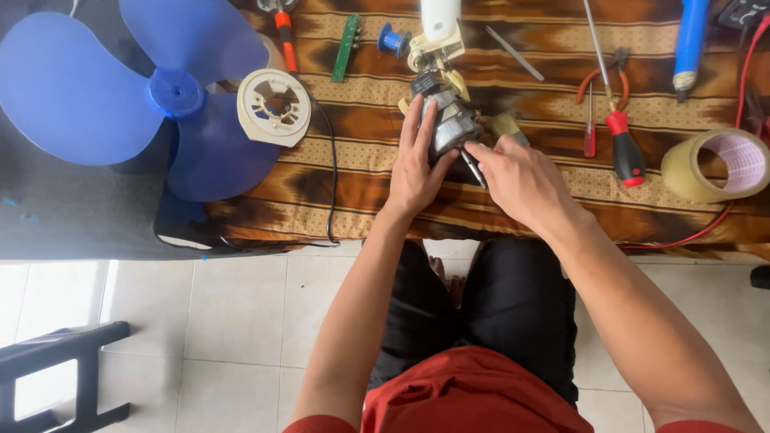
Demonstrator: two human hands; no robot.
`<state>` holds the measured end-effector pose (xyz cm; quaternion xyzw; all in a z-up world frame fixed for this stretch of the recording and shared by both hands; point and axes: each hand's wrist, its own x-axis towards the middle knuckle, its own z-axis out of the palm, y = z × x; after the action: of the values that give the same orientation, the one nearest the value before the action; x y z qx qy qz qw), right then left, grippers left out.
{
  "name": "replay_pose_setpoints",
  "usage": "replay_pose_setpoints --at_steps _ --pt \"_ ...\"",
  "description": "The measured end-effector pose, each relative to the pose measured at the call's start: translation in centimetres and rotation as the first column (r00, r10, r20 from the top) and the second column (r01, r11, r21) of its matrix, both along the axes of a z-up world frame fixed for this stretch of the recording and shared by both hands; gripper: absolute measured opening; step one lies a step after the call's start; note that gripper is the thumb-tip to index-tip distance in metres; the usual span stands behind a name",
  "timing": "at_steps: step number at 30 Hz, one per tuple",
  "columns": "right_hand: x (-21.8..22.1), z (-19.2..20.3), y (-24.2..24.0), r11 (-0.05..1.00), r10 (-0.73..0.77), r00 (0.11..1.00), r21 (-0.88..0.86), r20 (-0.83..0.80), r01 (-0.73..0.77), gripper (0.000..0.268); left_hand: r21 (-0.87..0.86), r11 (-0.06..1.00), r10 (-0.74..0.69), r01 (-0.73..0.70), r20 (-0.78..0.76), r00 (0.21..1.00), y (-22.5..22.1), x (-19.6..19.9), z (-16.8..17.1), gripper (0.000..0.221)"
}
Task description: Reassembling and adjusting the motor components of an electric fan using hand tools on a workbench.
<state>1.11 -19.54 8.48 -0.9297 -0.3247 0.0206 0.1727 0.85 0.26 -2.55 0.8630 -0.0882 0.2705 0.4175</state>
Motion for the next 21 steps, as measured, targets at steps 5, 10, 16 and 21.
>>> replay_pose_setpoints --at_steps 5,10,16,21 --pt "0.5 0.0 -0.4 0.999 0.017 1.000 -0.033 -0.013 -0.017 0.037 0.036 0.999 -0.017 0.017 0.001 1.000 -0.1 -0.2 0.5 0.087" --pt "0.1 0.6 0.1 1.000 0.022 0.999 -0.009 -0.044 -0.022 0.039 0.030 1.000 -0.001 0.002 -0.020 1.000 0.0 -0.1 0.0 0.088" --pt "0.4 0.6 -1.1 0.999 0.003 0.989 0.041 -0.149 0.003 0.039 0.069 0.997 -0.022 0.020 0.035 0.999 -0.2 -0.1 1.1 0.086" --pt "0.2 -0.1 -1.4 0.854 -0.043 0.757 0.370 -0.652 0.367 0.041 0.000 1.000 -0.008 0.008 -0.098 0.995 -0.3 -0.8 2.1 0.082"
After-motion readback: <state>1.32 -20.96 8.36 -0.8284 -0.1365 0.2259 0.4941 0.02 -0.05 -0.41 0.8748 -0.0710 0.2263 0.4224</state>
